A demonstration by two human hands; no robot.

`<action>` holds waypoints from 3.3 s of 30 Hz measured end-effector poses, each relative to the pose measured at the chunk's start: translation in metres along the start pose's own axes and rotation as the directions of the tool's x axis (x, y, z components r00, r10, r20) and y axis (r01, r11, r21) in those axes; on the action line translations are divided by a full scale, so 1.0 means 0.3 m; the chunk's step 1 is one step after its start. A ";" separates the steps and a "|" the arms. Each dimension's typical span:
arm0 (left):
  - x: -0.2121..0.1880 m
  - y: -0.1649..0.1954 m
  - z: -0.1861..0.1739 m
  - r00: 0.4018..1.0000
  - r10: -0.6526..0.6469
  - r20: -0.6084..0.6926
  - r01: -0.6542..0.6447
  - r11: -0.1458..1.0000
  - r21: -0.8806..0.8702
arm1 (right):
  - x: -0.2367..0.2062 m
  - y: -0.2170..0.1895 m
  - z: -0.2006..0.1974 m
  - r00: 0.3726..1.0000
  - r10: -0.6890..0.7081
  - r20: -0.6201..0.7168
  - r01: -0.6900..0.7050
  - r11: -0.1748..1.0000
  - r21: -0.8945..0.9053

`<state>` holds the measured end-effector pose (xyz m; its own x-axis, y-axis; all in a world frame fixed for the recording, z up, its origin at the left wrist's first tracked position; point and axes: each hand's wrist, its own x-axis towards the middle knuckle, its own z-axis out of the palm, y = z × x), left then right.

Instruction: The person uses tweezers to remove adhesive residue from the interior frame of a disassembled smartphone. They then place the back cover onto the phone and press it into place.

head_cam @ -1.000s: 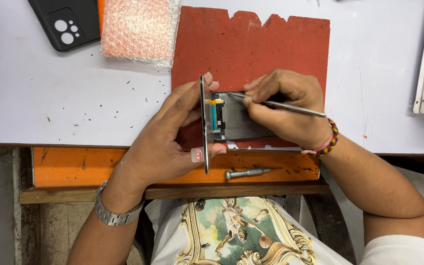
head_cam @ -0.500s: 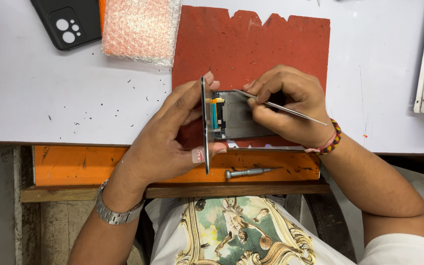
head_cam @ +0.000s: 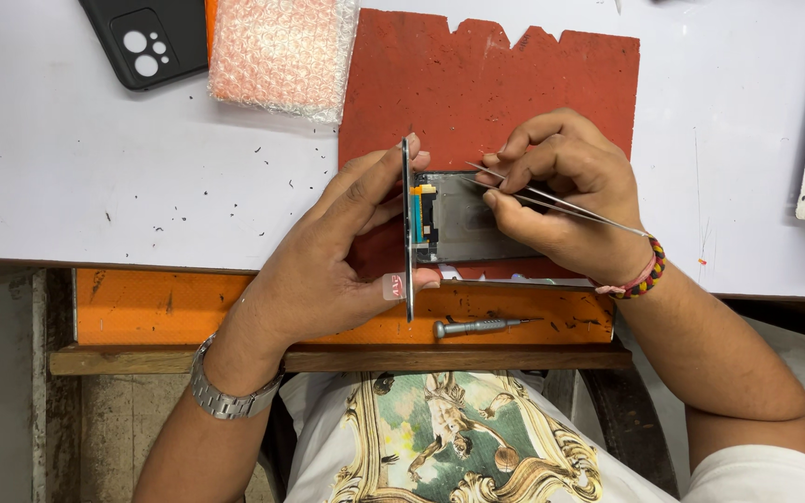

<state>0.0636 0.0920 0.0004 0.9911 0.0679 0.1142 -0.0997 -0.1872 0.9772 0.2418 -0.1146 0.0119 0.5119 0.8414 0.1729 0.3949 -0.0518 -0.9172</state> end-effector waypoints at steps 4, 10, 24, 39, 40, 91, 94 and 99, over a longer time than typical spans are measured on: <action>0.000 -0.001 0.003 1.000 -0.020 -0.005 0.020 0.999 0.026 | 0.006 0.001 0.003 0.999 -0.045 0.008 0.045 0.991 -0.129; 0.000 -0.003 0.002 1.000 0.010 -0.012 -0.010 1.000 0.004 | 0.013 -0.011 0.009 0.996 -0.081 0.027 0.085 0.975 -0.207; 0.001 0.004 -0.004 1.000 0.021 -0.012 -0.021 1.000 -0.002 | 0.046 -0.037 0.015 0.983 -0.175 0.059 0.184 0.922 -0.339; 0.001 -0.010 -0.001 0.998 0.053 -0.018 -0.053 0.999 0.000 | 0.069 -0.015 0.038 0.974 -0.194 0.119 0.218 0.947 -0.236; 0.000 -0.009 0.001 0.998 0.058 -0.018 -0.058 0.998 -0.004 | 0.068 -0.016 0.037 0.980 -0.171 0.104 0.191 0.953 -0.236; 0.000 -0.007 -0.001 0.996 0.086 -0.007 -0.086 0.996 0.026 | 0.092 -0.005 0.060 0.969 -0.203 0.141 0.229 0.950 -0.211; 0.003 -0.010 0.001 0.996 0.085 -0.008 -0.084 0.995 0.046 | 0.094 -0.004 0.062 0.973 -0.191 0.126 0.210 0.966 -0.153; 0.001 -0.007 0.001 0.997 0.074 -0.008 -0.074 0.997 0.010 | 0.091 -0.002 0.062 0.967 -0.208 0.145 0.230 0.960 -0.160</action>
<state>0.0641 0.0923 -0.0016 0.9802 0.0619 0.1881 -0.1724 -0.2013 0.9642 0.2413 -0.0815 0.0106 0.3028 0.9026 0.3060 0.6189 0.0579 -0.7833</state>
